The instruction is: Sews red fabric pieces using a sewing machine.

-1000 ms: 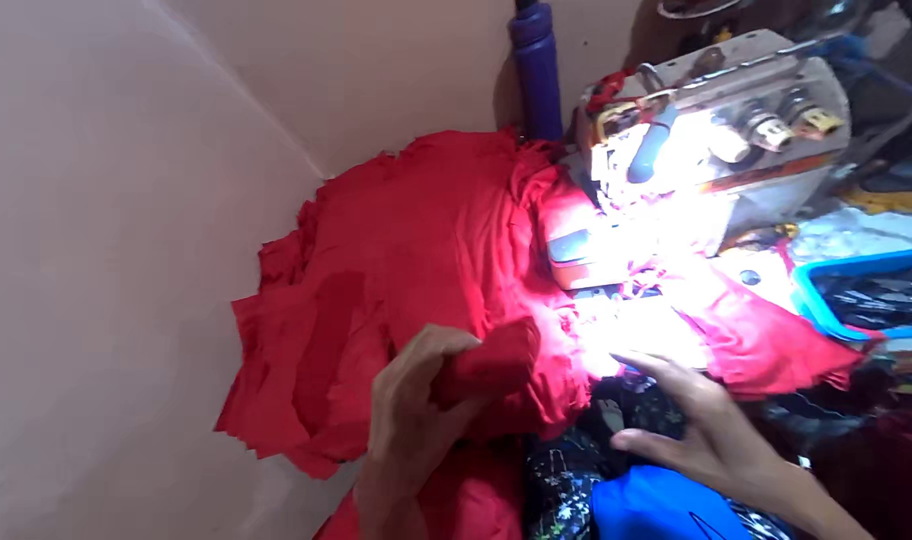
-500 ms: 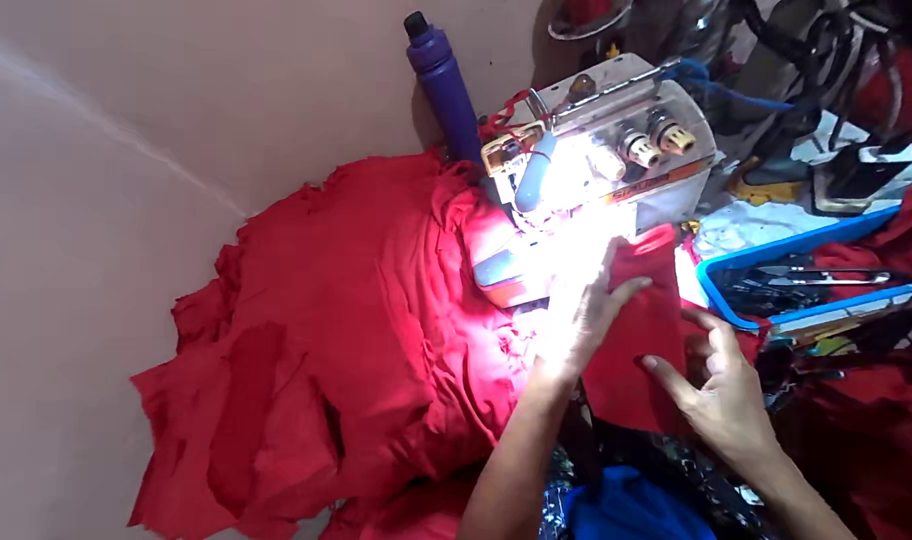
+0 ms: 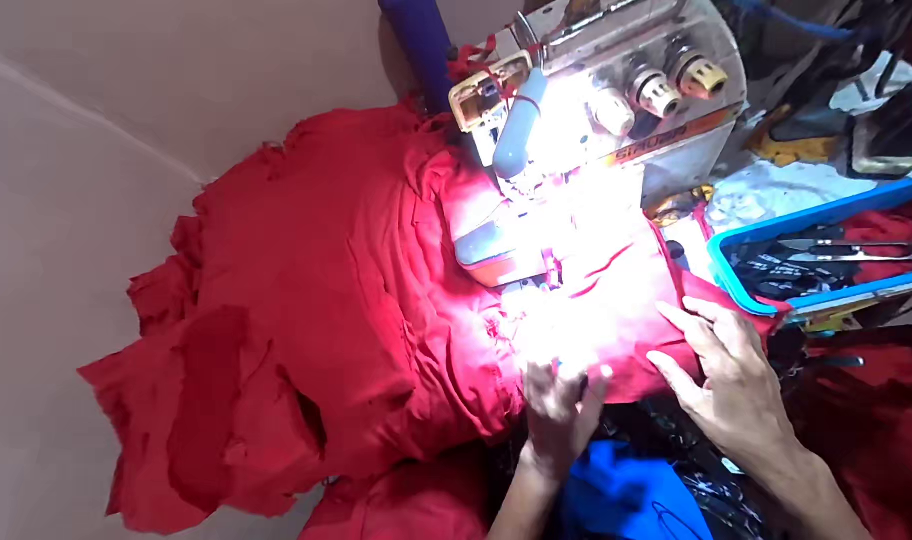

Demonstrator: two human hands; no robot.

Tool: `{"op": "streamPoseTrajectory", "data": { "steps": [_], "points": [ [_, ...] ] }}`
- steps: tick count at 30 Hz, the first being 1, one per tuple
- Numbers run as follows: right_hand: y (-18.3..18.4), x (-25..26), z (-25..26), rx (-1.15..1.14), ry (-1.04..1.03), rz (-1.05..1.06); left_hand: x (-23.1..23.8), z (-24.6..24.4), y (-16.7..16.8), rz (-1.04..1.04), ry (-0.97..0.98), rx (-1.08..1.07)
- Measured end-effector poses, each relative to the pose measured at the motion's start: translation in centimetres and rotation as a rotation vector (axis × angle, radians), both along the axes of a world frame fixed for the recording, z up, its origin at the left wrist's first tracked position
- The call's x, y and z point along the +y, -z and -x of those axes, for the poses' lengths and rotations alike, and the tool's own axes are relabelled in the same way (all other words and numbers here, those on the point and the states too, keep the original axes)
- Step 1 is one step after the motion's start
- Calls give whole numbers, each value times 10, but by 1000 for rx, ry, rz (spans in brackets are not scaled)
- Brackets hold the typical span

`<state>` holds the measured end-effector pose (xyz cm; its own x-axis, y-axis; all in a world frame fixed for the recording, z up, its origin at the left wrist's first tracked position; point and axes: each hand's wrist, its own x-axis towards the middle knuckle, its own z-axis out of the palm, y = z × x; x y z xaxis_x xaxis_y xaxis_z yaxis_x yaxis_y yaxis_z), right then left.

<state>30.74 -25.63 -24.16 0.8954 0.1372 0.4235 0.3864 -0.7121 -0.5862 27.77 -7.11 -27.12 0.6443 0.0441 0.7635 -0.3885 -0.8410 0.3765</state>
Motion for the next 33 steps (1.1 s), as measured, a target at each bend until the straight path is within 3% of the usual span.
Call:
{"op": "streamPoseTrajectory", "data": {
  "steps": [2,5,10,18,23,28,33],
  "points": [
    [0,-1,2,-9,-6,2,2,16,23,-146,95,-23],
    [-3,2,8,-68,-6,6,2,17,37,-307,73,-59],
    [-33,12,6,-135,-112,-14,4,12,31,-236,99,-93],
    [-54,30,-100,115,80,142,6,13,30,-210,107,-87],
    [-47,29,-97,-24,197,103,13,15,25,-175,199,-52],
    [-39,40,-96,23,276,302,13,10,17,-196,252,-29],
    [-45,28,-68,-117,127,264,12,17,17,-135,259,8]
  ]
}}
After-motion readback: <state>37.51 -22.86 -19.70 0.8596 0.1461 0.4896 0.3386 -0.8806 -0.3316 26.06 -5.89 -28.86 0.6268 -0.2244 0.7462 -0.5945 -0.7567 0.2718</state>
